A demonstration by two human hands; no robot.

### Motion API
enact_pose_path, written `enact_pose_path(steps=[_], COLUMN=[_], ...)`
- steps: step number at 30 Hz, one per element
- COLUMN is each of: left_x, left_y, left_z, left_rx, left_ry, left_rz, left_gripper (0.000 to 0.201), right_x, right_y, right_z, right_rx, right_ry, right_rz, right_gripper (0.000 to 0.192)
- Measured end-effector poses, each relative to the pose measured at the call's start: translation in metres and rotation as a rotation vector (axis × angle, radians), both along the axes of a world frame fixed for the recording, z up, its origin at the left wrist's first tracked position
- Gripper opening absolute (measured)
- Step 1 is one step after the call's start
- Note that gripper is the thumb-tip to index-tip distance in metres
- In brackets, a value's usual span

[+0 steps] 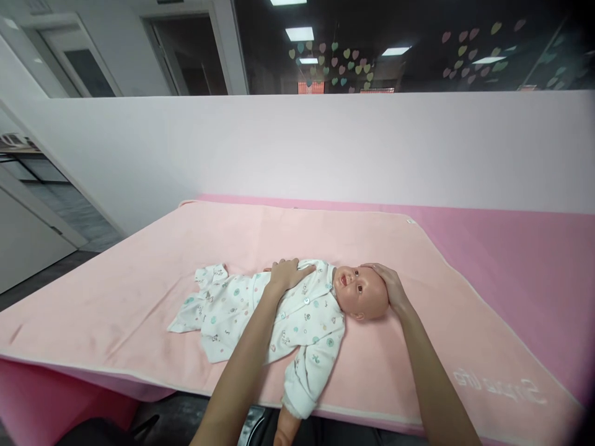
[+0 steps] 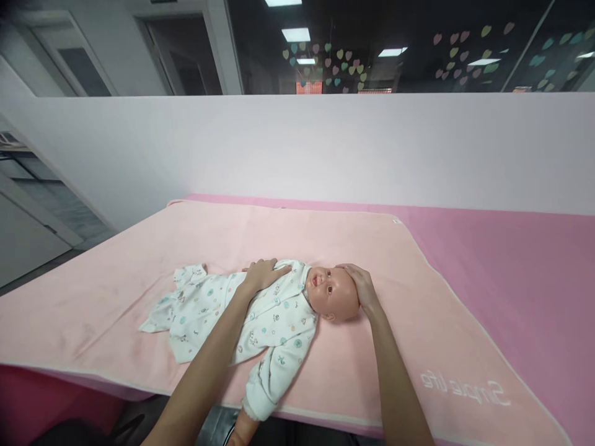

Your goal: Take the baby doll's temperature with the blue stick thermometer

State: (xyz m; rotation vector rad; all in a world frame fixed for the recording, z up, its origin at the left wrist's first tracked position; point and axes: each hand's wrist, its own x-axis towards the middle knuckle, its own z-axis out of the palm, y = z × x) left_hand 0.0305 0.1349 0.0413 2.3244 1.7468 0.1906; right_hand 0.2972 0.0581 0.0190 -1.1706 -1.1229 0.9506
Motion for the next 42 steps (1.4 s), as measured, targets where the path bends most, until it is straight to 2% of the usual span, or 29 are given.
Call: enact_pose_path(steps=[14,28,33,36,39,42], left_x=[-0.002,0.000,0.000,0.000,0.006,0.018], left_y=[0.001,-0.001,-0.002,-0.004,-0.011,-0.022], left_z=[0.000,-0.001,0.000,0.001,0.005,0.010], left_rx=[0.011,0.037,0.012,0.070,0.187,0.137], left_ry=[-0.022,-0.015,-0.038,-0.171,-0.418,-0.702], left_rz=[0.008,0.002,0.022,-0.015,-0.140,-0.198], left_gripper=[0.079,0.077,0.070,0.060,0.045,0.036], right_x=[-0.002,0.004,0.018,0.017,0.007,-0.001], right_y=[0.000,0.006,0.012,0.011,0.007,0.005], right_z=[0.002,-0.012,-0.019,-0.018,-0.015,-0.013], right_rx=[0.014,-0.050,-0.011,0.016,-0.072,-0.150], right_ry=[-0.006,0.164,0.286,0.260,0.217,0.219], right_rz=[0.010,-0.009,-0.123,-0.135,0.036,0.116], right_gripper=[0.037,0.030,0.037,0.039,0.038,0.041])
